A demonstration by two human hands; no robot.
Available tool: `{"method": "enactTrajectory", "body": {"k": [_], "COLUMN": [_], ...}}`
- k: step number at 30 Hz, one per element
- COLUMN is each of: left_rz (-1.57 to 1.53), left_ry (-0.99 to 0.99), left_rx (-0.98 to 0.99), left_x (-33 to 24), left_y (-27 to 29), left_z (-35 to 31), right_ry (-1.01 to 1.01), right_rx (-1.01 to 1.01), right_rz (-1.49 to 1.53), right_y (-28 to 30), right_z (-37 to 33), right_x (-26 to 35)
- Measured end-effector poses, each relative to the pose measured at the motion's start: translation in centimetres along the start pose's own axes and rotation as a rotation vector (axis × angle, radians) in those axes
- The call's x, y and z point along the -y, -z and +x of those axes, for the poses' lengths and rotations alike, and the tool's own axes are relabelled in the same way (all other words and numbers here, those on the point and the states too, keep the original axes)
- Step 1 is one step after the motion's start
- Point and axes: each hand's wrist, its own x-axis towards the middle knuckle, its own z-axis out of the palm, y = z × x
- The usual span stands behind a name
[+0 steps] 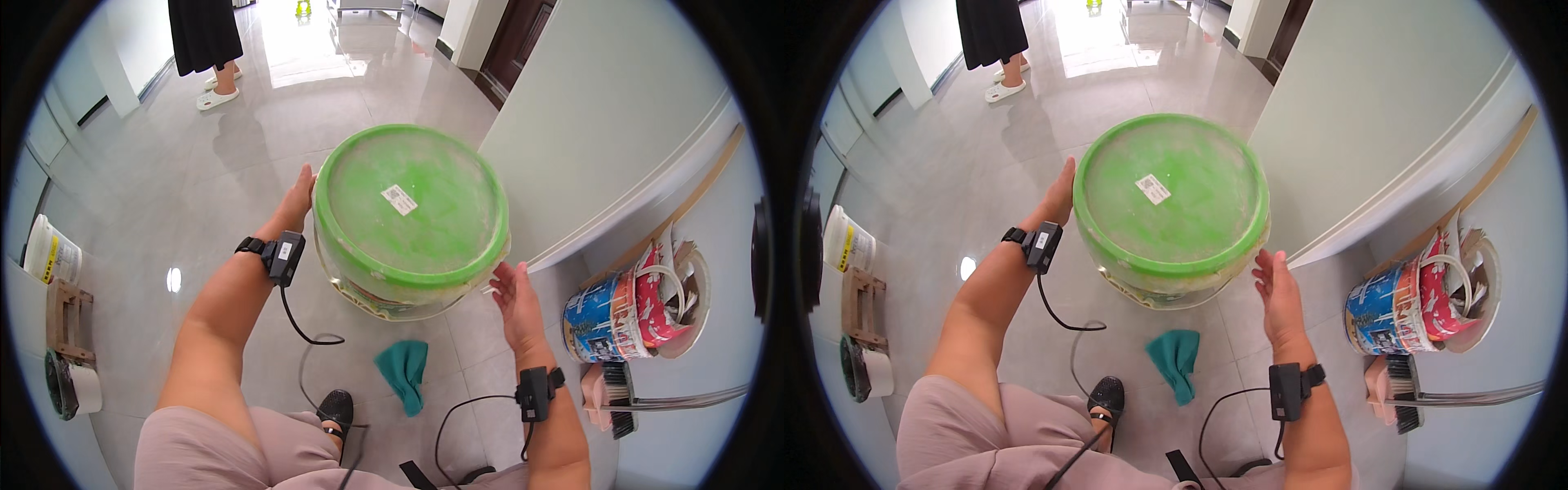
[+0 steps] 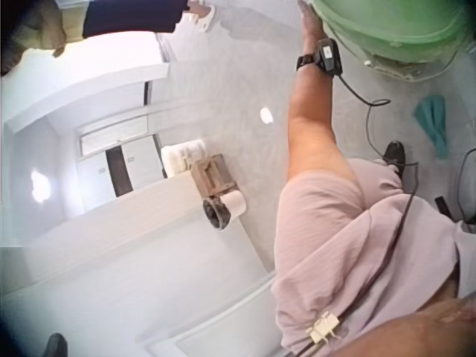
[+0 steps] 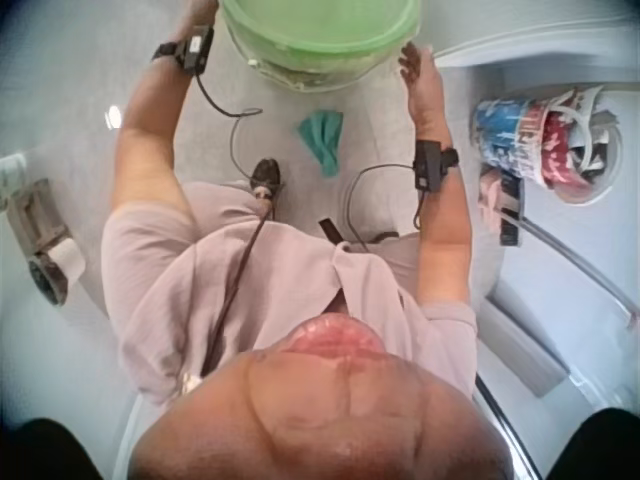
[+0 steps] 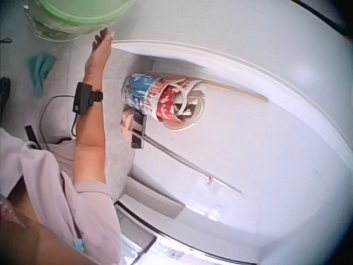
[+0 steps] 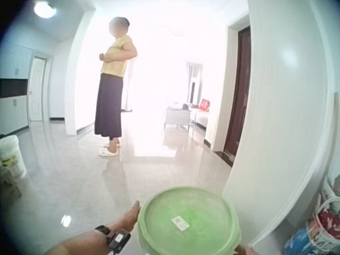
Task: The person kneels on the floor and wipes the tiled surface with a green cloth. They move around the room, cleaning different sections of the floor, including areas near a bucket and a small stool.
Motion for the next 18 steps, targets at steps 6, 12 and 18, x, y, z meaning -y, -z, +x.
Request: {"method": "enactTrajectory", "body": {"k": [6,12,18], "left_rz": [-0.078,-0.069,0.710], "left_ry": [-0.020,0.089,-0.728], "left_rx": [0.324,0.331,0.287], "left_x": [-3.9,-5.9,-3.0], "left_y": [0.5,0.0,0.7], "left_z": [1.1,1.1,1.1], "right_ry": [-0.059,-0.091,-0.093], "right_rx": [0.054,0.128,0.195], "right_rz": [0.003,0.032,0.134], "right_y": [-1.3,-2.6,-3.6], "right_z": [1.3,2.6,1.8], "right_x": [3.5,4.1,3.0]}}
